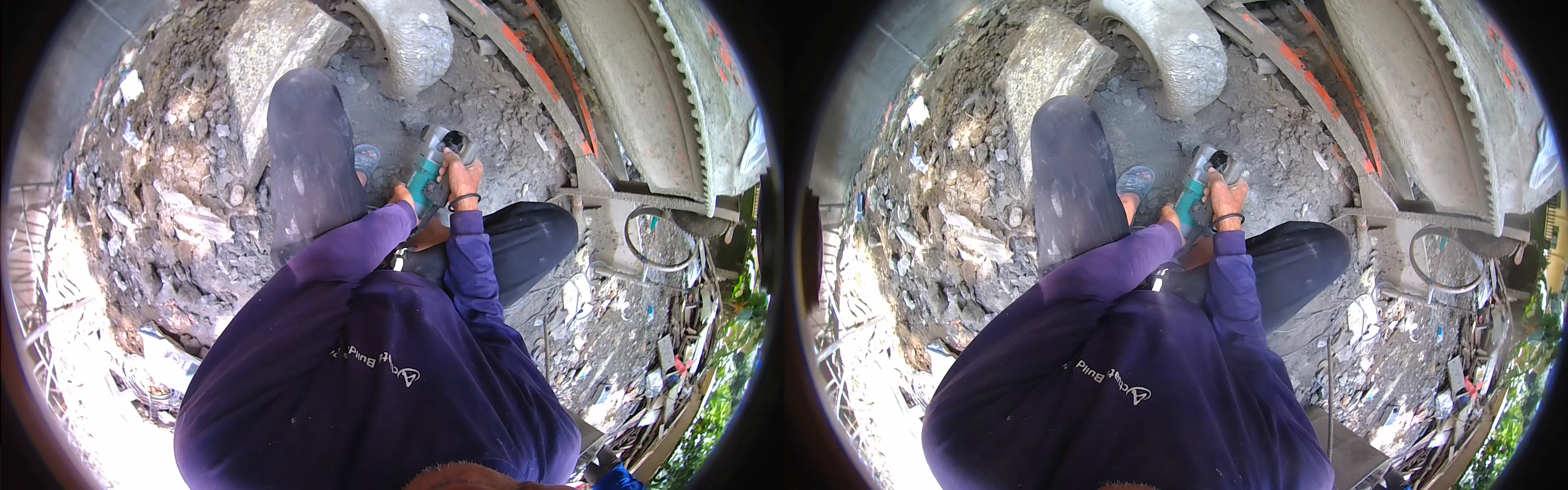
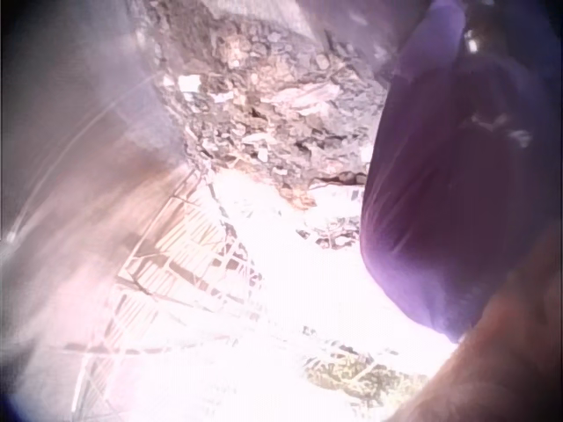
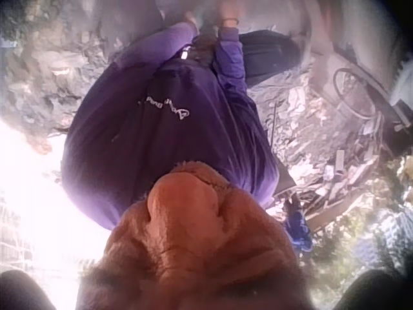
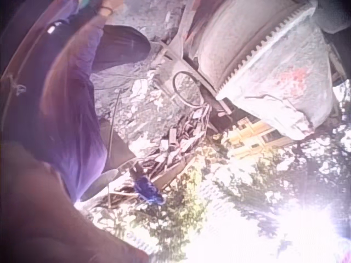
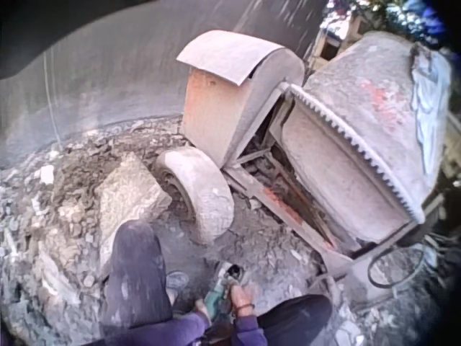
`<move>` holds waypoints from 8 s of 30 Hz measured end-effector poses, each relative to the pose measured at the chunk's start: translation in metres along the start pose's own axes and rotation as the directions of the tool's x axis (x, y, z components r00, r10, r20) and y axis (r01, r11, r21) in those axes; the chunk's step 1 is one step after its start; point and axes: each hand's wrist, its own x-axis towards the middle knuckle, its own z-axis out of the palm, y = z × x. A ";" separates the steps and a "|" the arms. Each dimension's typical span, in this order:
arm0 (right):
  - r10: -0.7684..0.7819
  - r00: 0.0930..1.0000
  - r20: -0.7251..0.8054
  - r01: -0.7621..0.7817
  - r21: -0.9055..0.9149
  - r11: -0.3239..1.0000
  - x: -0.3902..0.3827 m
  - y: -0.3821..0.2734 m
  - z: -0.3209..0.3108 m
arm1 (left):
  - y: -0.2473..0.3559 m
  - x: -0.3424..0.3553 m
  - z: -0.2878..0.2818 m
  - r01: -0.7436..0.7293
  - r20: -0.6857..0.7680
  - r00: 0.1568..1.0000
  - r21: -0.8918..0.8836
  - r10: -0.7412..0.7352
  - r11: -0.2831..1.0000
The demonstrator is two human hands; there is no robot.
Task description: The person uses a handheld angle grinder to grind a concrete surface between two large rocks. After grinding, the person places a rock into the ground and smooths the surrounding concrete with a trowel.
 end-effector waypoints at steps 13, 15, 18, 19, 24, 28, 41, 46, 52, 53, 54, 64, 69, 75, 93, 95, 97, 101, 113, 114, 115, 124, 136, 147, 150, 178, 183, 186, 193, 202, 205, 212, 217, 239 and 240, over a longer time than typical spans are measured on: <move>-0.178 0.984 0.000 0.175 -0.200 0.964 -0.013 -0.005 -0.010 | -0.012 -0.081 0.010 -0.191 0.142 0.968 -0.116 0.207 0.975; -0.206 0.979 0.000 0.203 -0.178 0.963 -0.003 0.005 -0.012 | -0.012 -0.078 0.014 -0.185 0.145 0.968 -0.125 0.203 0.975; -0.253 0.967 0.032 0.252 -0.277 0.927 0.008 0.012 -0.003 | 0.000 -0.054 0.011 -0.162 0.151 0.971 -0.147 0.184 0.976; -0.205 0.978 0.030 0.205 -0.301 0.932 0.014 0.019 0.004 | 0.005 -0.042 0.007 -0.147 0.154 0.973 -0.151 0.170 0.978; -0.106 0.994 0.009 0.096 -0.516 0.851 0.041 0.070 0.051 | 0.044 0.017 -0.017 -0.596 0.356 0.803 0.515 0.479 0.616; 0.028 0.985 0.170 0.086 -0.628 0.774 0.037 0.058 0.067 | 0.044 0.037 -0.038 -0.611 0.406 0.788 0.614 0.463 0.500; 0.023 1.000 0.005 -0.017 -0.565 0.825 0.079 0.064 0.045 | 0.045 0.033 0.000 -0.099 0.203 0.977 0.188 0.060 0.977; 0.002 1.000 0.002 -0.001 -0.494 0.869 0.102 0.074 0.027 | 0.043 0.004 0.033 -0.003 -0.039 0.999 0.334 0.017 0.943; -0.038 0.996 0.079 0.074 -0.526 0.847 0.098 0.084 0.016 | 0.038 0.001 0.032 -0.046 0.023 0.999 0.372 0.040 0.927; -0.031 0.996 0.084 0.069 -0.510 0.858 0.096 0.085 0.017 | 0.036 0.003 0.029 -0.050 0.018 0.999 0.366 0.047 0.929; -0.024 0.996 0.089 0.065 -0.493 0.868 0.094 0.086 0.018 | 0.035 0.004 0.026 -0.055 0.013 0.998 0.362 0.054 0.931; 0.005 0.996 0.088 0.041 -0.510 0.859 0.089 0.113 0.009 | 0.030 0.012 0.027 -0.038 -0.069 0.995 0.429 0.075 0.902; 0.094 0.992 0.079 -0.036 -0.541 0.840 0.079 0.119 0.002 | 0.036 0.028 0.016 -0.039 -0.034 0.997 0.542 0.068 0.840; 0.094 0.995 0.032 -0.061 -0.551 0.832 0.084 0.126 0.005 | 0.036 0.038 0.010 -0.078 -0.017 0.994 0.544 0.104 0.835; 0.111 0.990 0.090 -0.046 -0.532 0.845 0.076 0.066 0.054 | 0.042 0.097 -0.042 -0.525 0.303 0.826 0.721 0.476 0.453; 0.074 0.992 0.098 -0.013 -0.520 0.854 0.075 0.071 0.060 | 0.043 0.114 -0.049 -0.626 0.453 0.710 0.757 0.539 0.187; 0.028 0.994 0.109 0.030 -0.497 0.867 0.075 0.081 0.060 | 0.043 0.109 -0.045 -0.652 0.456 0.733 0.682 0.504 0.332; 0.018 0.999 0.050 0.011 -0.534 0.845 0.081 0.103 0.049 | 0.048 0.029 0.019 -0.076 0.033 0.997 0.009 0.076 0.997; -0.039 0.998 -0.040 0.026 -0.276 0.961 -0.003 0.041 -0.022 | -0.006 -0.028 0.007 -0.060 0.336 0.942 0.175 -0.002 0.983; -0.032 0.998 -0.047 0.019 -0.254 0.967 -0.005 0.038 -0.022 | -0.003 -0.026 0.007 -0.074 0.314 0.950 0.218 0.002 0.973; -0.016 0.999 -0.052 0.004 -0.228 0.974 -0.013 0.037 -0.021 | -0.005 -0.028 -0.002 -0.044 0.298 0.954 0.213 -0.022 0.976; -0.061 0.997 0.047 0.077 -0.544 0.836 0.014 -0.010 0.007 | 0.021 -0.051 0.024 0.018 0.311 0.936 0.423 -0.164 0.906; 0.150 0.987 0.059 -0.102 -0.486 0.868 0.102 -0.056 0.021 | 0.032 -0.065 0.067 -0.044 0.425 0.904 0.211 -0.052 0.976; 0.137 0.989 0.048 -0.093 -0.518 0.850 0.112 -0.070 0.028 | 0.020 -0.110 0.089 -0.005 0.412 0.906 -0.223 0.099 0.975; 0.108 0.993 0.051 -0.060 -0.568 0.821 0.108 -0.066 0.031 | 0.020 -0.103 0.088 0.011 0.434 0.895 -0.250 0.102 0.968; 0.032 0.999 -0.028 -0.042 -0.593 0.804 0.107 0.004 0.040 | 0.031 -0.029 0.053 0.008 0.295 0.955 -0.170 0.043 0.985; 0.090 0.996 -0.026 -0.091 -0.499 0.862 0.112 0.018 0.037 | 0.036 -0.005 0.041 0.020 0.287 0.958 -0.151 0.025 0.988; 0.101 0.994 -0.036 -0.107 -0.436 0.894 0.117 0.027 0.030 | 0.035 -0.002 0.042 0.015 0.323 0.946 -0.121 0.026 0.993; 0.164 0.987 0.001 -0.151 -0.382 0.912 0.144 -0.017 0.033 | 0.042 -0.026 0.071 -0.130 0.402 0.900 -0.127 0.171 0.983; 0.286 0.957 0.046 -0.279 -0.121 0.953 0.244 -0.068 0.004 | 0.069 -0.056 0.116 -0.225 0.566 0.813 0.090 0.136 0.970; 0.285 0.958 0.018 -0.281 -0.119 0.952 0.240 -0.071 0.001 | 0.066 -0.070 0.121 -0.191 0.498 0.859 0.095 0.119 0.977; 0.282 0.958 -0.048 -0.286 -0.110 0.952 0.150 -0.017 -0.010 | 0.024 -0.022 0.083 -0.021 0.376 0.923 -0.170 0.085 0.985; 0.265 0.962 -0.062 -0.268 -0.060 0.961 0.102 0.013 -0.007 | 0.024 0.015 0.036 0.061 0.425 0.904 -0.230 0.044 0.971; 0.178 0.971 0.161 -0.179 -0.005 0.984 0.101 -0.065 0.016 | 0.030 -0.080 0.054 -0.142 0.276 0.940 -0.213 0.199 0.967; 0.184 0.970 0.161 -0.184 -0.015 0.983 0.107 -0.065 0.015 | 0.033 -0.092 0.060 -0.134 0.292 0.937 -0.206 0.191 0.969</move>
